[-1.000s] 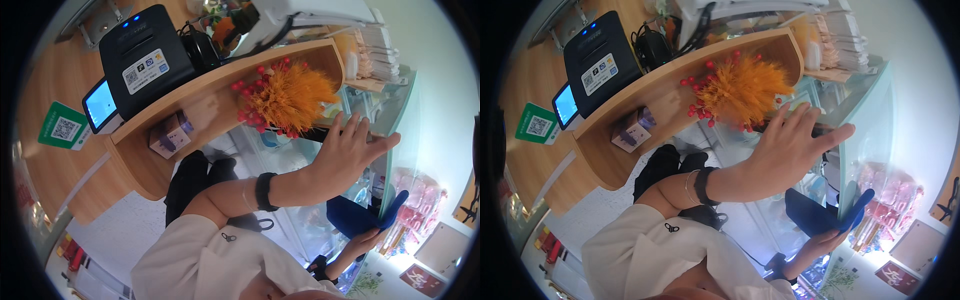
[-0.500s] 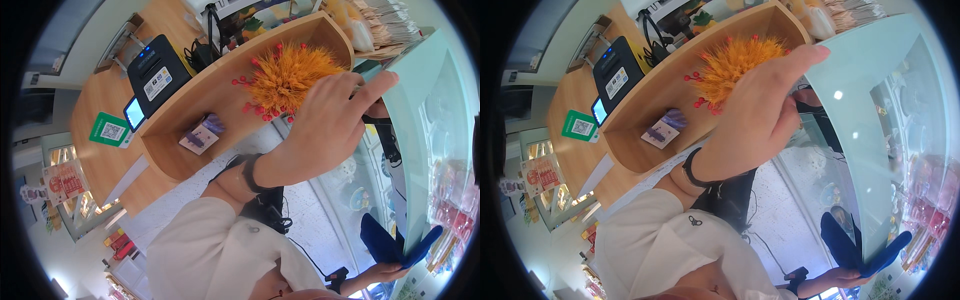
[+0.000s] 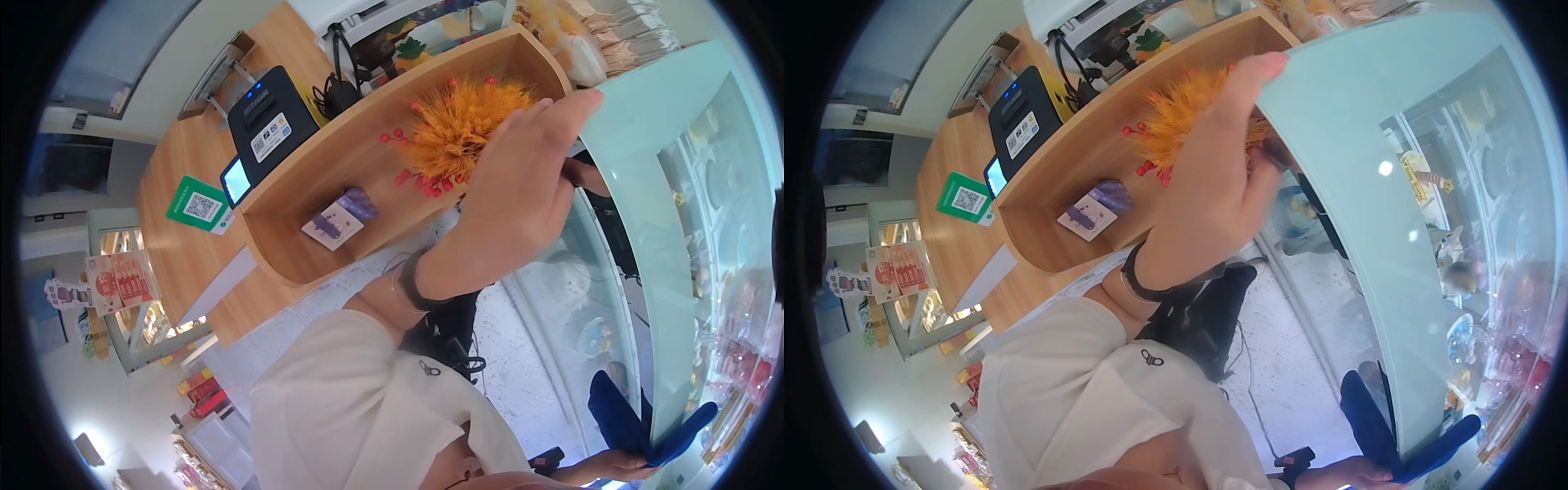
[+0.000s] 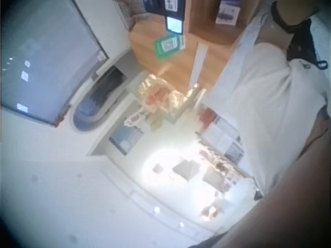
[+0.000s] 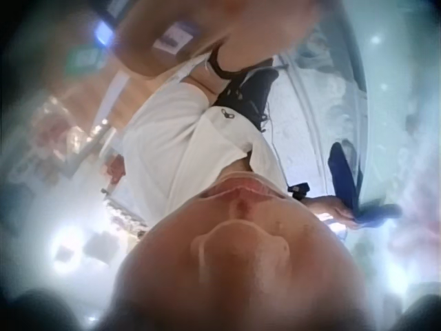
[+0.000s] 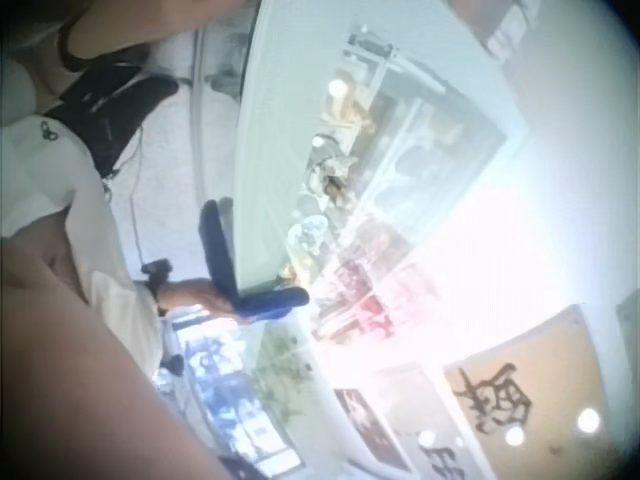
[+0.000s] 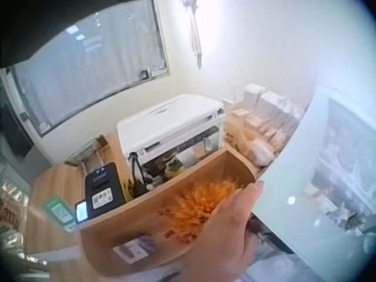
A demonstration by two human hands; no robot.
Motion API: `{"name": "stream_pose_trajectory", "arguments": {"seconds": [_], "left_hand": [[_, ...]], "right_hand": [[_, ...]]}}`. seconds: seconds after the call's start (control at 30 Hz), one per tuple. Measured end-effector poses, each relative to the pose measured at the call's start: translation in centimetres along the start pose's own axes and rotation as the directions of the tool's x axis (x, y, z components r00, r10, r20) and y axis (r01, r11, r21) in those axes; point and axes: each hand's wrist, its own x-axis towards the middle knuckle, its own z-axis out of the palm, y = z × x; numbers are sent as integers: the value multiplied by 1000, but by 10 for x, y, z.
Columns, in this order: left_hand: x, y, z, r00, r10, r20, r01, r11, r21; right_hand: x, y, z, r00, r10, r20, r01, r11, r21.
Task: The person wipes the glass display case and wooden counter surfaces with a blue cloth. They move a payment terminal and a QR code stand aside to clean underneath, then return them to their original positions.
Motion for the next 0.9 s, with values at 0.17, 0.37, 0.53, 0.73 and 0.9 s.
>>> {"name": "stream_pose_trajectory", "arguments": {"seconds": [0.17,0.37,0.53,0.73,0.9], "left_hand": [[-6,3,-7,998,-31,50,25,993,115],[-8,2,0,999,-7,45,3,997,76],[-9,-4,11,1000,-2,0,2,1000,-27],[-8,-2,12,1000,-17,-5,17,998,63],[-8,-6,18,999,3,-31,1,991,135]], "right_hand": [[-4,11,16,998,31,-61,-26,997,68],[34,-44,22,977,-55,204,28,991,133],[67,-114,47,943,-191,273,114,955,275],[88,-178,56,919,-95,384,28,984,176],[99,-218,64,938,-161,306,107,977,186]]}}
